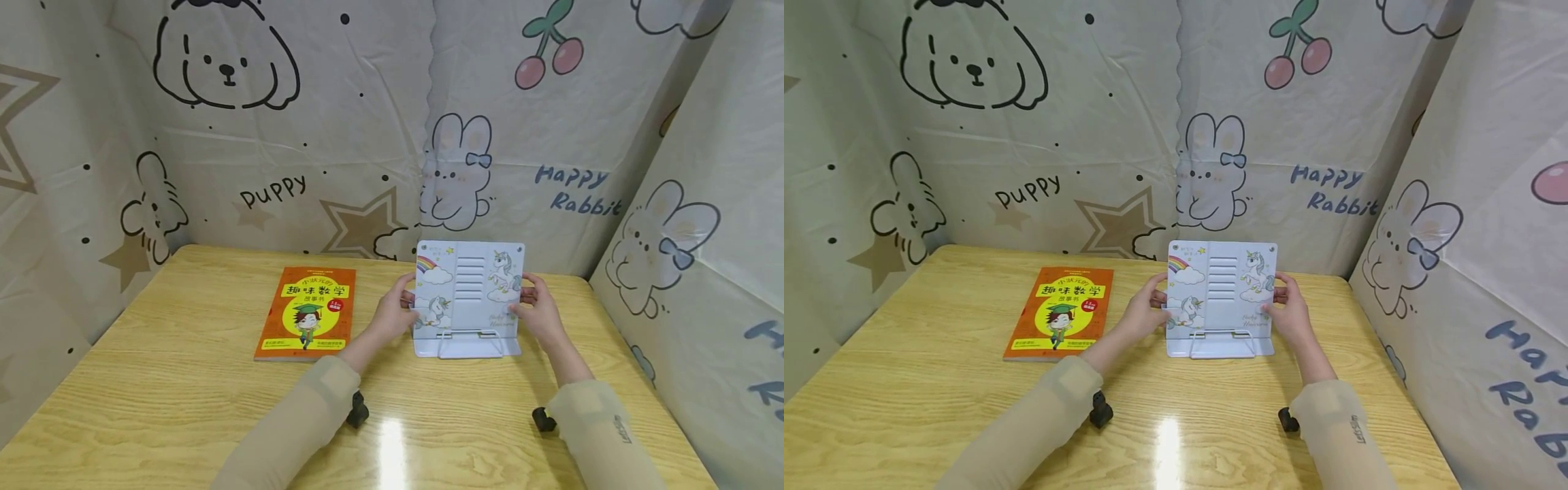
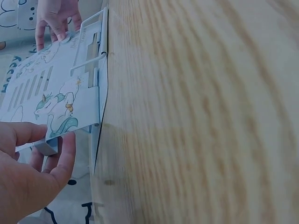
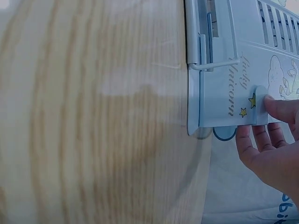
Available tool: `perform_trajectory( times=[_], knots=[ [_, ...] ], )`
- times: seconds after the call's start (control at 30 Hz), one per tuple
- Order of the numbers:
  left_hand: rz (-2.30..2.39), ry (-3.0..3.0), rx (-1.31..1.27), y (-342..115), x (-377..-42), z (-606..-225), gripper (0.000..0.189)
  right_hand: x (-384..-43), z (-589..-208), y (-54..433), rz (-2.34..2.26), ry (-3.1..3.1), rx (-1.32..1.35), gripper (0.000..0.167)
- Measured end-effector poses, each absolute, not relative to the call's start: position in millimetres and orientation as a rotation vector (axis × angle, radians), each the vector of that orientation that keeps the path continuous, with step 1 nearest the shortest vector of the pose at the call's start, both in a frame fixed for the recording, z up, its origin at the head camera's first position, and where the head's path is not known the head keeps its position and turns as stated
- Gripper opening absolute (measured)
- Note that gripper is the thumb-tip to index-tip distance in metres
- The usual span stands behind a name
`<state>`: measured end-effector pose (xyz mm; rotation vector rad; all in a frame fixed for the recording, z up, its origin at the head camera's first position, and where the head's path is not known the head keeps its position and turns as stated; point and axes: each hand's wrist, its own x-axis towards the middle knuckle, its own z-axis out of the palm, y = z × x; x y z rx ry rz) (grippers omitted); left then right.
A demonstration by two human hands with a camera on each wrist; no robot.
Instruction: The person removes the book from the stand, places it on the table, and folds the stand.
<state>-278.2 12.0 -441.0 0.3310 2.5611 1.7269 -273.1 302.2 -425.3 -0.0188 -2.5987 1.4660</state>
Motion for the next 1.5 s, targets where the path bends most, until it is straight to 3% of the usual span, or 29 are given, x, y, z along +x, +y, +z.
perform_trajectory(
  times=[1.5],
  knots=[
    [1.746, 2.549, 0.297, 1.2, -253.3, -442.3, 0.073, -294.5, -430.2, 291.5, 1.386, -2.701, 0.083, 0.069]
  ],
)
